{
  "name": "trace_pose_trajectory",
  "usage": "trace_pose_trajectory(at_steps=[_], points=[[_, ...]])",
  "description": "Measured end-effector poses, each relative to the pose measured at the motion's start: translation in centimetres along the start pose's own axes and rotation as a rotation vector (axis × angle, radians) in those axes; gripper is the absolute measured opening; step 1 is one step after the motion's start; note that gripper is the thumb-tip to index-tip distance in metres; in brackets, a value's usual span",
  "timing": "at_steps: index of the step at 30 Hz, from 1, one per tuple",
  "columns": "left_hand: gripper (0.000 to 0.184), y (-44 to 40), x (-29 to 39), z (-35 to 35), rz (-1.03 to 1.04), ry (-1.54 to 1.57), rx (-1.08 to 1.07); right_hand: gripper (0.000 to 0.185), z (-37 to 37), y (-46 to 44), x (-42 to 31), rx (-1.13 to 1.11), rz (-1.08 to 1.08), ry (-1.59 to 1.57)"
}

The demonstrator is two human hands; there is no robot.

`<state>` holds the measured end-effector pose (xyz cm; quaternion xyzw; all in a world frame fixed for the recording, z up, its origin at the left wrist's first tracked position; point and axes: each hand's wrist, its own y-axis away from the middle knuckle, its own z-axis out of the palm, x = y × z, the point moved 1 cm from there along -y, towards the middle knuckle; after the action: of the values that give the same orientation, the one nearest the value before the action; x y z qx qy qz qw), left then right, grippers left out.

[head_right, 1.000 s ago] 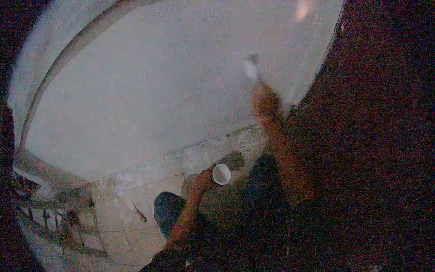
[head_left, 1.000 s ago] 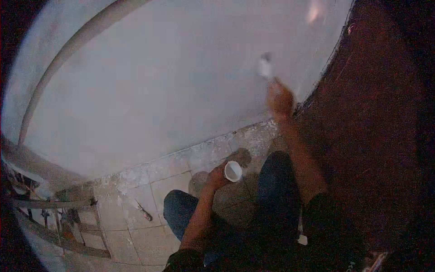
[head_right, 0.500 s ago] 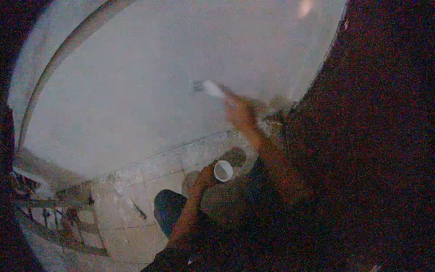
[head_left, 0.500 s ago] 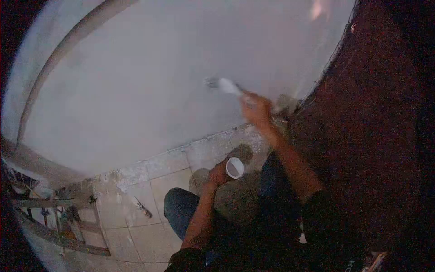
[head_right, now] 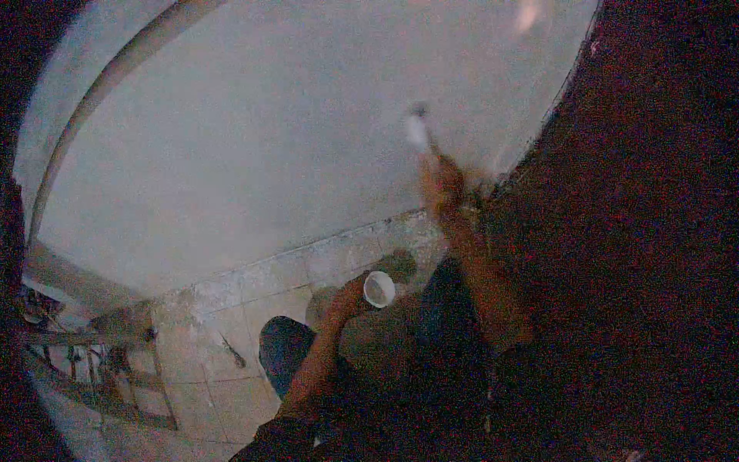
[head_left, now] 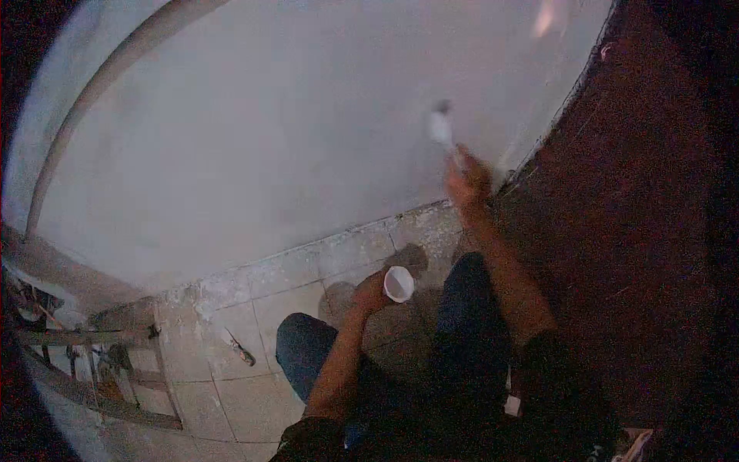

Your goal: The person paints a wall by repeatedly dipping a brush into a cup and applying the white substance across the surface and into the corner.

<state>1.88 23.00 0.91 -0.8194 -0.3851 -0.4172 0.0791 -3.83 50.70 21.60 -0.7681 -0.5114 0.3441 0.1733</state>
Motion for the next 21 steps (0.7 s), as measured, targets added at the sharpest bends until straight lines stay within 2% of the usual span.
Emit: trace_pose_trajectory(at_steps=[1,3,5,6,8,9,10,11,12,13,14,16,17,18,19,21], points=[[0.104,0.0,0.3,-0.2,-0.013,-0.004,-0.011,0.038,1.8,1.2,-2.3,0.095,-0.104,-0.387],[0.104,-0.1,1.0,-0.7,-0.041,-0.014,-0.042,0.035,3.8,3.7,-7.0,0.085,-0.326,-0.344],[0.104,-0.2,1.4,-0.9,-0.081,-0.019,-0.086,0.035,3.3,5.3,-11.6,-0.076,-0.333,-0.453],[0.105,-0.5,1.2,-0.6,-0.098,-0.02,-0.102,0.035,2.9,5.3,-12.7,-0.08,-0.331,-0.456],[0.105,-1.1,-1.0,1.3,-0.129,-0.011,-0.137,0.035,2.3,5.5,-14.1,-0.283,-0.293,-0.615],[0.104,-1.8,-4.0,3.5,0.019,-0.068,0.019,0.036,3.8,5.4,-13.5,-0.124,-0.386,-0.702],[0.104,-1.5,-3.9,3.4,0.167,-0.125,0.179,0.036,3.7,4.9,-12.6,-0.13,-0.388,-0.703],[0.104,-1.2,-3.9,3.3,0.164,-0.123,0.181,0.036,3.0,4.4,-11.2,-0.081,-0.431,-0.643],[0.102,0.0,-0.5,0.3,0.052,-0.091,0.1,0.036,2.7,3.5,-9.4,-0.035,-0.474,-0.583],[0.1,0.7,1.1,-1.2,-0.057,-0.06,0.016,0.036,2.8,2.5,-6.7,-0.002,-0.436,-0.572],[0.1,0.6,0.9,-1.5,-0.06,-0.055,0.018,0.036,3.0,1.3,-4.1,0.031,-0.4,-0.56],[0.095,0.6,0.6,-1.6,0.059,0.1,-0.001,0.033,-1.9,-2.1,-2.2,-0.261,0.214,-0.596],[0.095,0.7,0.8,-1.7,0.06,0.1,0.0,0.033,-1.2,-3.8,1.3,-0.082,-0.091,-0.376],[0.092,1.0,1.2,-2.1,-0.023,0.076,-0.021,0.033,-0.2,-5.3,5.1,0.094,-0.389,-0.148],[0.089,1.1,1.3,-2.2,-0.104,0.048,-0.038,0.033,-0.7,-6.2,7.3,0.113,-0.33,-0.139],[0.089,1.3,1.3,-2.0,-0.082,0.046,-0.018,0.033,-1.7,-6.6,10.5,0.124,-0.272,-0.13]])
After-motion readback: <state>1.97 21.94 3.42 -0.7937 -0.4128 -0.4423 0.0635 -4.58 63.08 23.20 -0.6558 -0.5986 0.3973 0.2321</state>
